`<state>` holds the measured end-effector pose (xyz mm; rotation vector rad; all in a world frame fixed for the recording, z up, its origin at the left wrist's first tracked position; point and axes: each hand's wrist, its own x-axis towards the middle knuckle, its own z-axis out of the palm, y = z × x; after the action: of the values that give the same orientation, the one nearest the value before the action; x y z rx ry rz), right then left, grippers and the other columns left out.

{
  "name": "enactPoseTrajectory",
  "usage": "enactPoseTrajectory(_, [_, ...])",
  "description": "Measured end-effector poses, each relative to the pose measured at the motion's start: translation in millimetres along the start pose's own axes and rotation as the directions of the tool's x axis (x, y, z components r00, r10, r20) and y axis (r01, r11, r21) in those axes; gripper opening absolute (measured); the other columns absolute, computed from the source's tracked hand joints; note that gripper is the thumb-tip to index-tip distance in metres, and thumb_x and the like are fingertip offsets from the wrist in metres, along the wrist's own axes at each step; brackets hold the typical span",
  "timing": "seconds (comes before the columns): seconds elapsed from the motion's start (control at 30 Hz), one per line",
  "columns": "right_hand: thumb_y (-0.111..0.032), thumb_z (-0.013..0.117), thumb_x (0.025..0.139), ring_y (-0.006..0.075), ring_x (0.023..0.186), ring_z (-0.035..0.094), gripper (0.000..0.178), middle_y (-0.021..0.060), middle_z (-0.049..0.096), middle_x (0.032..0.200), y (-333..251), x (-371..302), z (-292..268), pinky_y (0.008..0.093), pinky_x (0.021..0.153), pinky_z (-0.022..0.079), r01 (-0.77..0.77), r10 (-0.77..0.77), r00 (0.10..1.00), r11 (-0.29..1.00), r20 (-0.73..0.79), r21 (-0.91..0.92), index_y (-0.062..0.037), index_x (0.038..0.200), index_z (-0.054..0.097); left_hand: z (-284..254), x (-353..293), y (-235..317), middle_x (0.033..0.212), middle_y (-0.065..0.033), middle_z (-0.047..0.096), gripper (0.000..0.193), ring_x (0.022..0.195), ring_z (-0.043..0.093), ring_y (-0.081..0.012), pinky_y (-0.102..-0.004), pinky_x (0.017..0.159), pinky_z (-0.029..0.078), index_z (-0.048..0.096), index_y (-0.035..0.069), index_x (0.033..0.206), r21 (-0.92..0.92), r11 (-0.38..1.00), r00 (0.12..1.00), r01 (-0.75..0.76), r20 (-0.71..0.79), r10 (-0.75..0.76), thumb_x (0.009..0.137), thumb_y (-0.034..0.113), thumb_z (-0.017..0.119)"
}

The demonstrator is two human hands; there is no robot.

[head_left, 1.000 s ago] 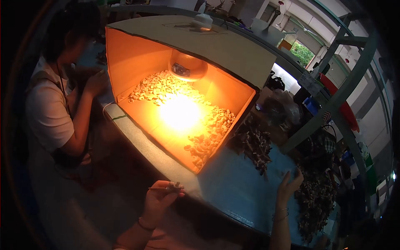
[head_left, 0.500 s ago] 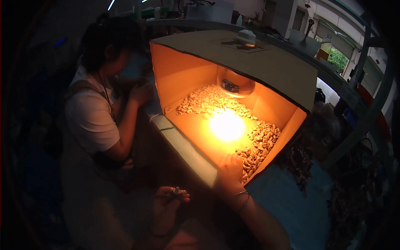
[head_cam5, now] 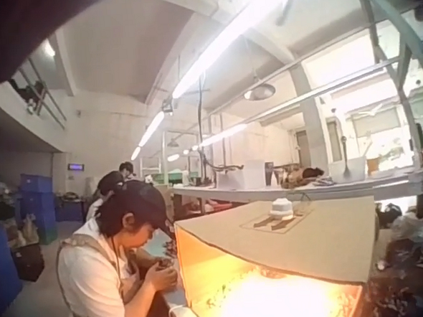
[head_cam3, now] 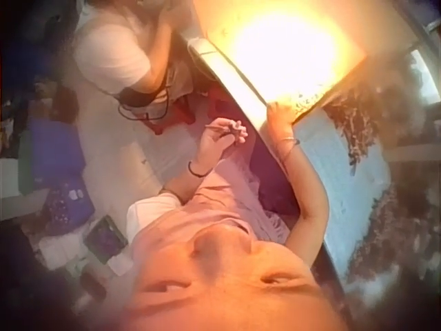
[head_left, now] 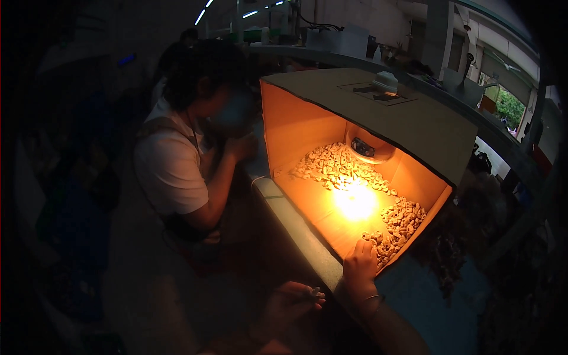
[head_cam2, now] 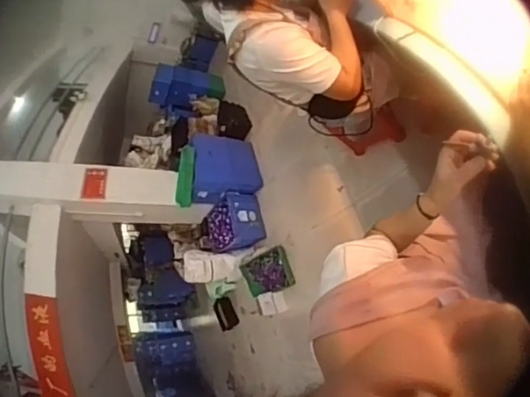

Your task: The person assembles small plastic action figures by gluing their parts together with a glue bottle at a factory workbench.

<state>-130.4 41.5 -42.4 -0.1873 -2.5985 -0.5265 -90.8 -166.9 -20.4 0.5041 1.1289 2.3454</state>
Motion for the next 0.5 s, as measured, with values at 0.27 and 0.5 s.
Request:
enactPoseTrajectory(0.27, [-0.005, 0.06, 0.078, 0.0228, 0.064, 0.056, 0.012, 0.008, 0.055, 0.074, 13.7, -57.5, -83.7, 0.033, 0.055, 0.045, 0.12, 0.076, 0.98, 0.512, -0.185, 0.851, -0.0053, 0.088, 0.054, 32.3, -4.2, -14.2, 0.096, -0.0143, 0.062, 0.024, 0.088, 0.063, -0.025, -0.0379, 0.076, 0.053, 0.048, 0.004, 0.104, 0.059, 0.998, 0.993, 0.029, 0.111, -0.036, 0.082, 0.002, 0.058])
enactPoseTrajectory(0.5, [-0.004, 0.065, 0.078, 0.0205, 0.077, 0.066, 0.021, 0.0109, 0.066, 0.087, 91.6, -142.6, -126.1, 0.0291, 0.067, 0.051, -0.185, 0.507, 0.836, -0.094, 0.207, 0.978, -0.0035, 0.098, 0.059, 91.2, 10.8, -54.5, 0.096, -0.0159, 0.062, 0.035, 0.086, 0.061, -0.0224, -0.0336, 0.078, 0.049, 0.047, 0.002, 0.108, 0.06, 0.963, 0.889, 0.263, 0.372, -0.266, 0.083, 0.019, 0.064])
